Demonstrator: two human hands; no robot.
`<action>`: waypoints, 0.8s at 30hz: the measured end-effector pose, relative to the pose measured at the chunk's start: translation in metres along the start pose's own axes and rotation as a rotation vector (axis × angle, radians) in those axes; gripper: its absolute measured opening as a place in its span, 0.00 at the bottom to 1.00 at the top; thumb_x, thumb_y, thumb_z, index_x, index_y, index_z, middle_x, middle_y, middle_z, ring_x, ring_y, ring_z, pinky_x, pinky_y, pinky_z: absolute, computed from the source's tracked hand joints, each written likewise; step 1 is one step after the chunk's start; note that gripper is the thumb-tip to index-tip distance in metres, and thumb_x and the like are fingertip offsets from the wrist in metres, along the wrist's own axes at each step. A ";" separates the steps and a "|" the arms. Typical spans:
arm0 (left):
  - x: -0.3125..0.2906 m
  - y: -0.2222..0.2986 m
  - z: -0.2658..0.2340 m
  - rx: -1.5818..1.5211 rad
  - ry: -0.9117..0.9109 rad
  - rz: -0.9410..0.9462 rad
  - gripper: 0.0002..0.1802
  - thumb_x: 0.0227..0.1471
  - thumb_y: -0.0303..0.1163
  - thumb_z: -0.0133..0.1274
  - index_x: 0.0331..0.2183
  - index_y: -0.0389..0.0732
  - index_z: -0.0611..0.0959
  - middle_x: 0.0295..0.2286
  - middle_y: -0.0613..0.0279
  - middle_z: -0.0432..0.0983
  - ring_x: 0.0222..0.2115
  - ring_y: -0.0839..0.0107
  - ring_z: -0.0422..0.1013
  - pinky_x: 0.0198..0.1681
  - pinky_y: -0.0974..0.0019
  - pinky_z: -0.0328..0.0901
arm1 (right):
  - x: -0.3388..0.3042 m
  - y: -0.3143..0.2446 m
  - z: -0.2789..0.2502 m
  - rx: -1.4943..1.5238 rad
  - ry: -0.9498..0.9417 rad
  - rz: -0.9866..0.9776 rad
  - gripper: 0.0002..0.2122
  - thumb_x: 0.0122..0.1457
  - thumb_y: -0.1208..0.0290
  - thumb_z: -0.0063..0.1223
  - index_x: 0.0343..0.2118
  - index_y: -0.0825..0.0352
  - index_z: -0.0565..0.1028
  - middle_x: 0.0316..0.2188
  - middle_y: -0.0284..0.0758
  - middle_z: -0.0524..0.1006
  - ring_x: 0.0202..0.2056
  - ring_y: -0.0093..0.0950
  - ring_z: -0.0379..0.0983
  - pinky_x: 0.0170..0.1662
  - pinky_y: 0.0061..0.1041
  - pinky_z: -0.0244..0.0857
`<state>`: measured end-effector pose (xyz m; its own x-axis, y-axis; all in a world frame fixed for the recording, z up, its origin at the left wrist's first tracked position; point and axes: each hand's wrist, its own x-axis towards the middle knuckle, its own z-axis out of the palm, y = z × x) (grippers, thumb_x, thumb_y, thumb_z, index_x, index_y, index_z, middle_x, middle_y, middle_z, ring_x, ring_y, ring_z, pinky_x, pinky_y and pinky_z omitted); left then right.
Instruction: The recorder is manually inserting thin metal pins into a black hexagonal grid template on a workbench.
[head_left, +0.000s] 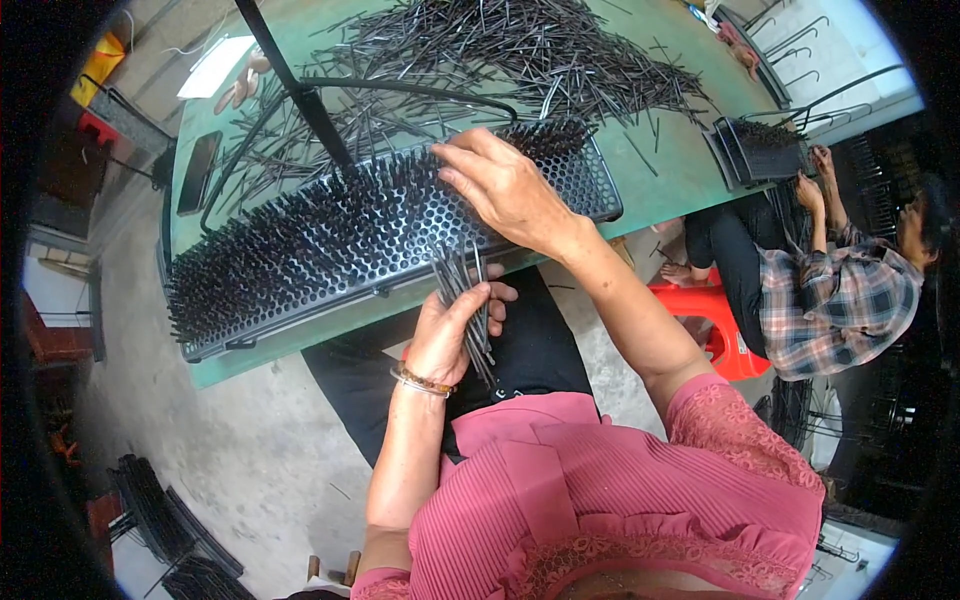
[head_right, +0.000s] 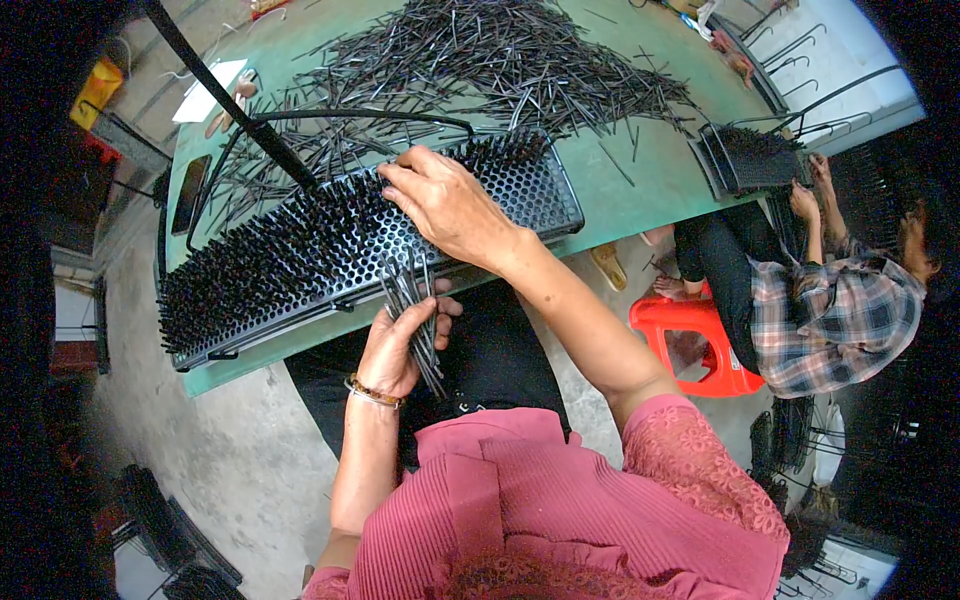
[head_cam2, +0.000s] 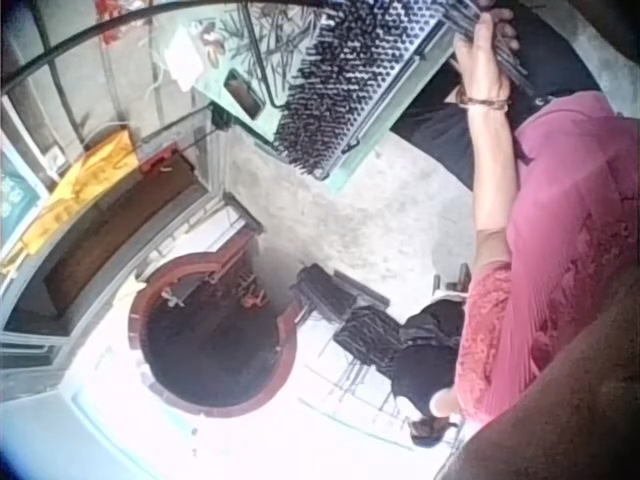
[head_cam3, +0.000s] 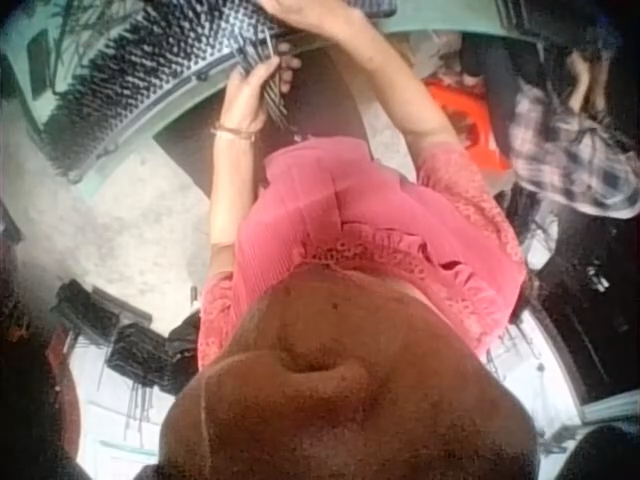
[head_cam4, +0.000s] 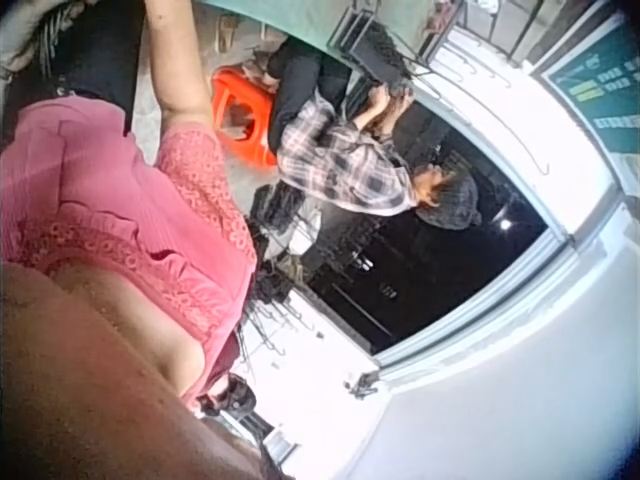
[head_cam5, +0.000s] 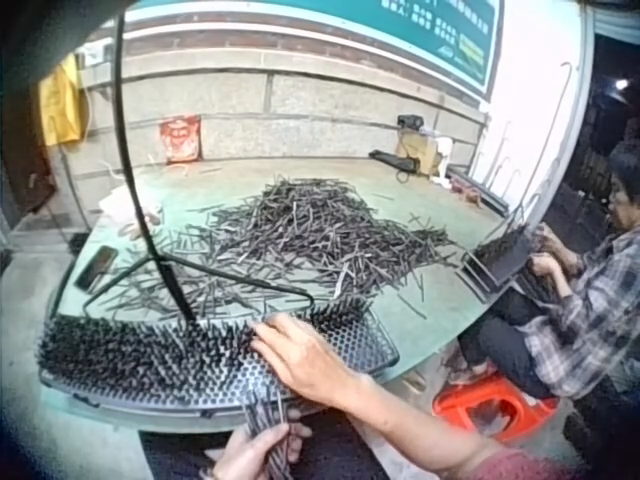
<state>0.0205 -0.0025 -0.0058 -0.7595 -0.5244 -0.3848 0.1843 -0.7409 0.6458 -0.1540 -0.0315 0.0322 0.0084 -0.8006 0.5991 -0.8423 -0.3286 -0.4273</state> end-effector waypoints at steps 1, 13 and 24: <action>0.000 0.000 0.000 0.001 -0.003 -0.001 0.17 0.54 0.29 0.47 0.45 0.33 0.72 0.30 0.58 0.75 0.25 0.78 0.69 0.25 0.76 0.64 | 0.000 0.001 0.001 0.045 -0.006 0.004 0.12 0.54 0.72 0.52 0.41 0.70 0.73 0.34 0.40 0.72 0.34 0.36 0.72 0.37 0.29 0.66; 0.000 -0.001 -0.003 -0.040 -0.031 -0.001 0.15 0.55 0.28 0.46 0.44 0.32 0.72 0.31 0.54 0.75 0.26 0.77 0.69 0.27 0.75 0.66 | 0.006 -0.001 0.005 0.143 0.064 0.018 0.07 0.51 0.74 0.55 0.33 0.69 0.78 0.27 0.36 0.74 0.28 0.30 0.72 0.30 0.24 0.67; -0.001 -0.001 -0.002 -0.032 0.010 0.001 0.16 0.53 0.28 0.48 0.44 0.32 0.73 0.31 0.56 0.76 0.25 0.76 0.70 0.26 0.74 0.66 | -0.005 -0.007 0.006 0.131 0.150 0.141 0.07 0.50 0.74 0.57 0.31 0.69 0.78 0.27 0.36 0.75 0.26 0.28 0.73 0.26 0.22 0.66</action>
<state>0.0225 -0.0024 -0.0076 -0.7533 -0.5293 -0.3903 0.2053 -0.7531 0.6251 -0.1450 -0.0281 0.0283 -0.1923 -0.7629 0.6173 -0.7522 -0.2894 -0.5920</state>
